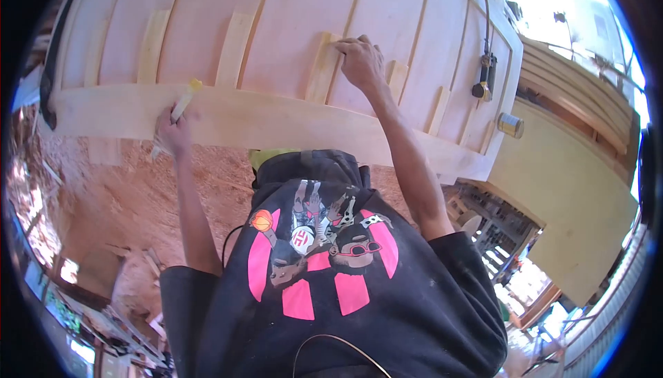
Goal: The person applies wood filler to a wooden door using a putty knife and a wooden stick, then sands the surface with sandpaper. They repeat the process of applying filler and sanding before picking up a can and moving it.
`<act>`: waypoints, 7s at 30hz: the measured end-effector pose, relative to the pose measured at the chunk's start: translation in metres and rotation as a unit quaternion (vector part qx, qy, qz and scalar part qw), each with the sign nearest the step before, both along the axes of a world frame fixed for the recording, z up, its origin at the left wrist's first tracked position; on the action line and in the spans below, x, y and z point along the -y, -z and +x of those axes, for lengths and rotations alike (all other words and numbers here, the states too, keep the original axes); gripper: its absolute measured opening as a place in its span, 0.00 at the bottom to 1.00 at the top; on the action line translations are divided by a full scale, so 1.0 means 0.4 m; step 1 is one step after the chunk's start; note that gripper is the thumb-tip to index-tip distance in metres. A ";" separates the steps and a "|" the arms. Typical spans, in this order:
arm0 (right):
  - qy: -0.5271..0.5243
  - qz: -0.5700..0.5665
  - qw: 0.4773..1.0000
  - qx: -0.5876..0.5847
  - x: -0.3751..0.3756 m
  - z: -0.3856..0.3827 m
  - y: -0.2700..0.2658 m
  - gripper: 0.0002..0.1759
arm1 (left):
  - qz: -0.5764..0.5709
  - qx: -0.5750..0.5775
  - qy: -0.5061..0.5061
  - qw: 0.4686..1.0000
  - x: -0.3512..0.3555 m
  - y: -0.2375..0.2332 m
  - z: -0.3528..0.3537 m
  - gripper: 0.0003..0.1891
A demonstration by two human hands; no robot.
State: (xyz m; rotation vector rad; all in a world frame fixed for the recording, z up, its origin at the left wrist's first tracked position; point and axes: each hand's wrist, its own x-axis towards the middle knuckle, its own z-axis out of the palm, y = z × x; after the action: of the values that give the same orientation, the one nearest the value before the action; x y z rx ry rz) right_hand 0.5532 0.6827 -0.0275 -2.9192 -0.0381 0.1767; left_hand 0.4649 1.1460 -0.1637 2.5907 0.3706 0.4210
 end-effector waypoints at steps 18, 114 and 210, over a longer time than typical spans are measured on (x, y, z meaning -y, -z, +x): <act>0.310 0.549 0.741 0.229 -0.028 -0.488 -0.142 0.20 | -0.411 -0.370 0.220 0.804 0.640 -0.451 0.020 0.13; 0.053 0.133 0.940 0.309 -0.544 -0.252 -0.217 0.31 | -0.632 -0.353 0.237 0.648 0.127 -0.596 0.162 0.15; -0.285 -0.008 0.956 -0.061 -0.547 0.024 -0.067 0.12 | -0.439 -0.079 0.102 0.889 -0.217 -0.146 0.157 0.11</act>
State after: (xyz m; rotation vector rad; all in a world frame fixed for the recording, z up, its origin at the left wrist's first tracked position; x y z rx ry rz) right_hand 0.5628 0.9016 -0.0006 -2.8197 -0.8632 0.4463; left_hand 0.5277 1.2328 -0.1052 1.7417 0.2523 -0.0513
